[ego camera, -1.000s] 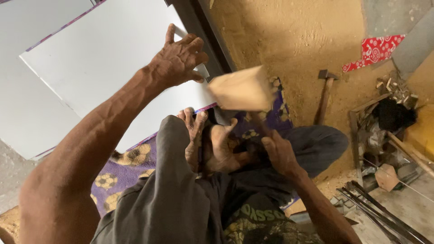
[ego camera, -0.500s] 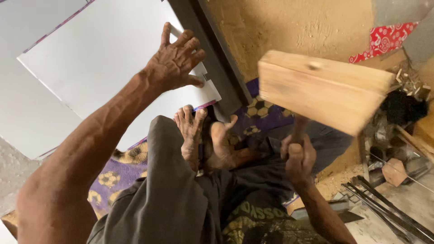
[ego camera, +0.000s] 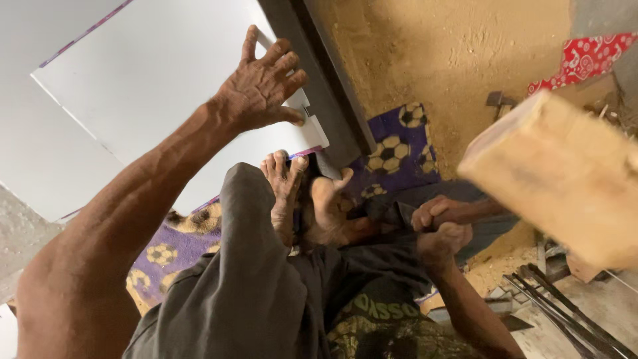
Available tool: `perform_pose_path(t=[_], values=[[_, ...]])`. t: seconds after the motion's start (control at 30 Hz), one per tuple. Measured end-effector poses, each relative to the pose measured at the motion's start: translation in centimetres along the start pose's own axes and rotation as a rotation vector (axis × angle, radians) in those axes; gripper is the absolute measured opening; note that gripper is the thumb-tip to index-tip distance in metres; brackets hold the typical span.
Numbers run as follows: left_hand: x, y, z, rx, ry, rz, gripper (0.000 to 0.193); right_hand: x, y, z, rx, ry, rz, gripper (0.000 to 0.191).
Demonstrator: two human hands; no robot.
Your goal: The person sits on the floor and bends white sheet metal panels by hand over a heavy metal angle bar, tapping the edge with a wooden mallet to fold the sheet. They finish a panel, set it aside, and begin bending another sheet the same way.
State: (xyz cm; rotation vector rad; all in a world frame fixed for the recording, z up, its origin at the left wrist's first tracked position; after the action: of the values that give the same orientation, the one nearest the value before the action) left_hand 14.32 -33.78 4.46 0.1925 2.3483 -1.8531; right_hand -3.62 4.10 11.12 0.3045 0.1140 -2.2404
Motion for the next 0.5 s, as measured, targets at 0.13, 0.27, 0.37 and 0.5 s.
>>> perform_pose_path(t=[0.13, 0.27, 0.37, 0.5], values=[[-0.1, -0.5, 0.0, -0.043, -0.009, -0.045, 0.084, 2.3, 1.4, -1.2, -0.996, -0.155, 0.125, 0.032], [0.1, -0.7, 0.1, -0.041, -0.004, -0.056, 0.086, 3.7, -2.2, -0.2, -0.073, 0.299, -0.174, 0.043], [0.3, 0.0, 0.2, -0.015, 0.007, -0.035, 0.089, 2.8, -3.2, 4.1, 0.310, -0.044, -0.099, 0.061], [0.4, 0.8, 0.4, 0.017, 0.020, -0.105, 0.090, 2.5, -1.9, 5.3, 0.272, -0.385, -0.103, 0.057]])
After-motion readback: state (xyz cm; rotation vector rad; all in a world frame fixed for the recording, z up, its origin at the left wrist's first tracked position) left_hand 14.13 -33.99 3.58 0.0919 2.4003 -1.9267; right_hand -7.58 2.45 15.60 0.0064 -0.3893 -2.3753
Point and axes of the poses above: each hand's wrist, its own x-axis towards the middle knuckle, its own y-axis out of the palm, z = x × y, the point moved 4 cm from there along x, towards the middle knuckle, and after that the axes turned 14 degrees about y, right-handed, at the moved point
